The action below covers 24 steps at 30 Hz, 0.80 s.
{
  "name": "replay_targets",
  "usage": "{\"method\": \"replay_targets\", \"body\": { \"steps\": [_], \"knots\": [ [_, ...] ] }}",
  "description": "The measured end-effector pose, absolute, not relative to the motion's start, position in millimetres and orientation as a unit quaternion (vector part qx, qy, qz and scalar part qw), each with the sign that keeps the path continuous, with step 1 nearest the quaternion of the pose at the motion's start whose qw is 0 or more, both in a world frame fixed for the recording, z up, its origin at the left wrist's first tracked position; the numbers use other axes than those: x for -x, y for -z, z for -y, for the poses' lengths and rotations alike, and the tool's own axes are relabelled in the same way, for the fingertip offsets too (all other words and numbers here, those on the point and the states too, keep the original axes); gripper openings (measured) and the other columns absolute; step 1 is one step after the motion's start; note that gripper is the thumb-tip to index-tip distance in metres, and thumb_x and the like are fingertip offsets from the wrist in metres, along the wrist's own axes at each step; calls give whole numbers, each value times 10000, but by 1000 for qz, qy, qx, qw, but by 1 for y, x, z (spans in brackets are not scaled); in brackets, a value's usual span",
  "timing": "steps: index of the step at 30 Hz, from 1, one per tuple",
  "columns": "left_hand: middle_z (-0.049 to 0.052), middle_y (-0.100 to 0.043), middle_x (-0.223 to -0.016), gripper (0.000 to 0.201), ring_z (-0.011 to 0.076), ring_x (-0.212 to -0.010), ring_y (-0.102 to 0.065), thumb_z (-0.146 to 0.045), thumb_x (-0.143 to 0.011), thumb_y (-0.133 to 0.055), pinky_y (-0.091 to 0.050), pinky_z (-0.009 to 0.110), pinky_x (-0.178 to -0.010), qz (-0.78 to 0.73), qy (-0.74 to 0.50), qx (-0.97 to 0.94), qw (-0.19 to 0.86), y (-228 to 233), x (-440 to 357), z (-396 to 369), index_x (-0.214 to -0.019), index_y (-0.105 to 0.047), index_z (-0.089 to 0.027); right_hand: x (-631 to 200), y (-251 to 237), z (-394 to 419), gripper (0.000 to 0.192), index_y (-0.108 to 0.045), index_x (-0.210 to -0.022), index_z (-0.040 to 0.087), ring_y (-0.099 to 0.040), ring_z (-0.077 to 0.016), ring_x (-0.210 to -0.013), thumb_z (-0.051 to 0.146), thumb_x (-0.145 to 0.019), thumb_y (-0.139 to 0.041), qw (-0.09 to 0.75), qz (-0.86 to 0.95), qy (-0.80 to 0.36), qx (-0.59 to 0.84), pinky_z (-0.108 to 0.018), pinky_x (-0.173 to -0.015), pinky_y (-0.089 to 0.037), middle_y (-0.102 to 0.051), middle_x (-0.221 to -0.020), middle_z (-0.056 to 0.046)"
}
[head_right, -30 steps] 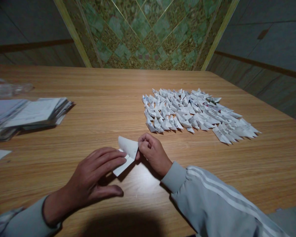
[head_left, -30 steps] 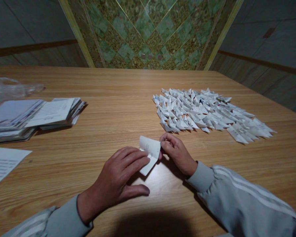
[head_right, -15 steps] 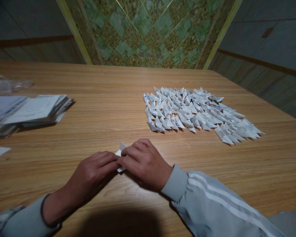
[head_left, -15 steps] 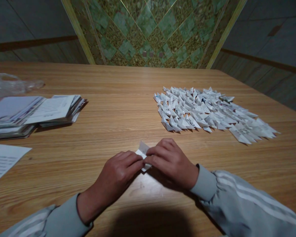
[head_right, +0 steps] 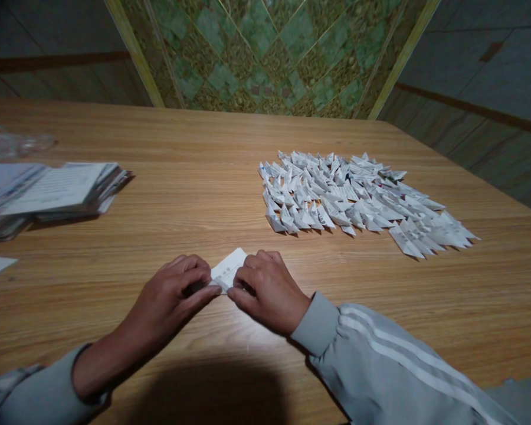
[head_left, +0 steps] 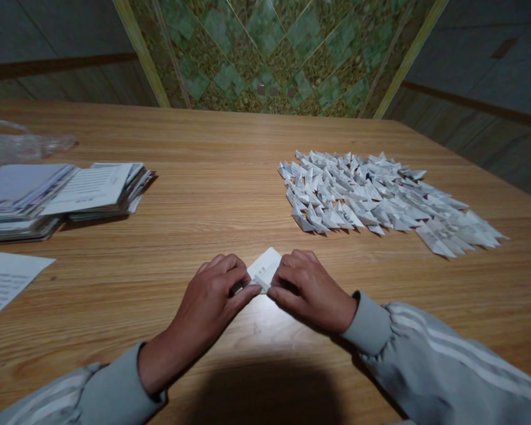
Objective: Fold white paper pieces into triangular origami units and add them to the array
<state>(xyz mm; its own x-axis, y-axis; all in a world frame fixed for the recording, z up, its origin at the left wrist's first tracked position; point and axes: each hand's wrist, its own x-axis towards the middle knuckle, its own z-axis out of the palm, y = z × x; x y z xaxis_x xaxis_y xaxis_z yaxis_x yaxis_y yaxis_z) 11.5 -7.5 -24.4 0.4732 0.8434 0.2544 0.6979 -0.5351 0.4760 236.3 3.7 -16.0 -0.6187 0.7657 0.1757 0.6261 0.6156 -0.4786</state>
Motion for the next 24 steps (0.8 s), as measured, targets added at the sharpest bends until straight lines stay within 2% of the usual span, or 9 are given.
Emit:
{"method": "replay_targets", "body": {
  "steps": [7, 14, 24],
  "knots": [
    [32, -576, -844, 219, 218, -811, -525, -337, -920, -648, -391, 356, -709, -499, -206, -834, 112, 24, -16, 7, -773, -596, -183, -227, 20, -1, 203, -622, -752, 182, -511, -202, -830, 290, -922, -650, 177, 873, -129, 435, -353, -772, -304, -623, -799, -31],
    [31, -565, -842, 227, 227, -804, -520, -335, -890, -682, -360, 345, -677, -516, -190, -831, 81, 24, -16, 6, -759, -567, -190, -221, 20, 1, 166, -640, -823, 176, -521, -232, -868, 308, -924, -638, 139, 883, -55, 445, -384, -785, -312, -647, -853, -64],
    [30, -572, -813, 262, 228, -771, -521, -371, -863, -714, -344, 333, -645, -518, -190, -833, 41, 23, -11, 2, -743, -564, -193, -227, 16, 1, 74, -590, -847, 185, -510, -216, -841, 228, -885, -636, 132, 878, -97, 450, -359, -759, -305, -633, -843, -44]
  ]
}}
